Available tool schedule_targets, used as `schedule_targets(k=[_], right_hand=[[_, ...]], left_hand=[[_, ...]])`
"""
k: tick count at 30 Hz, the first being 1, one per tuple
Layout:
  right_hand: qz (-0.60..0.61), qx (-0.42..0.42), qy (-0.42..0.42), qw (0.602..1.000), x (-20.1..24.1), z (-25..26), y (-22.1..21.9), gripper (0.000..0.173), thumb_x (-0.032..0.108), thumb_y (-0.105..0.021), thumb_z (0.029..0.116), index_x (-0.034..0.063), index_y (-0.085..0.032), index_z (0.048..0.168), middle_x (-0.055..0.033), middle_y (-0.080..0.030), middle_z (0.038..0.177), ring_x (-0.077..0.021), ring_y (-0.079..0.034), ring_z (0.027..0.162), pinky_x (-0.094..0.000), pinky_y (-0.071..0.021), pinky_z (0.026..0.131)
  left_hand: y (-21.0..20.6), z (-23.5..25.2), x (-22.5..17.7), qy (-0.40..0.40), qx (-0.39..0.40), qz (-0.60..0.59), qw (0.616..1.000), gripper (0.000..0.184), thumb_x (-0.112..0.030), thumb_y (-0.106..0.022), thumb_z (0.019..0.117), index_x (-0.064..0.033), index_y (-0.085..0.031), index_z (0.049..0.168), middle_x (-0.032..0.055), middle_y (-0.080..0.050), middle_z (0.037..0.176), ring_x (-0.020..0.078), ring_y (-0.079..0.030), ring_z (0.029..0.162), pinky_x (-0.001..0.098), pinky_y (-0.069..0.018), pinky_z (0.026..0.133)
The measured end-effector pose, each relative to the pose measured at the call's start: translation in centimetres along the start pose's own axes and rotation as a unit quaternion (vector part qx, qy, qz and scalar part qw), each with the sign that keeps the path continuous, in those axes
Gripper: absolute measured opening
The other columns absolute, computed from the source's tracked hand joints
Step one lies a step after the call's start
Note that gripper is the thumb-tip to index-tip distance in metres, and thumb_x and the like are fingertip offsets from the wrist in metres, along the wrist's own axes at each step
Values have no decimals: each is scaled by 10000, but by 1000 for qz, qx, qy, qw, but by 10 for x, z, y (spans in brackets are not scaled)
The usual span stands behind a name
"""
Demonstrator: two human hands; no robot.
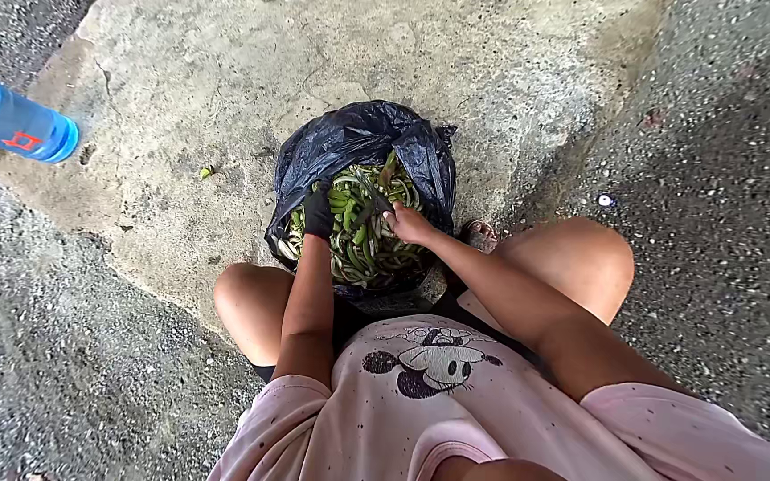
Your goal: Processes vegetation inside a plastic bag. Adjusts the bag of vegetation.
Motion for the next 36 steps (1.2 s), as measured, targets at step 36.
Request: schedule_targets(k=[36], right_hand=[[-50,-160,-96,981,-18,59,176,915,574,-738,892,-113,-447,1423,-376,-511,1387,-517,-570,1243,-665,-487,976]], left_hand=[[-94,63,-59,-233,47,707,666,631,-444,-730,841,-163,-600,1391,162,-460,1540,450,-401,1414,698,-393,1043]])
Point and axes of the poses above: each hand's wrist, its own z-axis towards the middle knuckle, its own y-axis out of the back of the hand, x = y × z, the point moved 7 cm from there along z, towards the middle knuckle
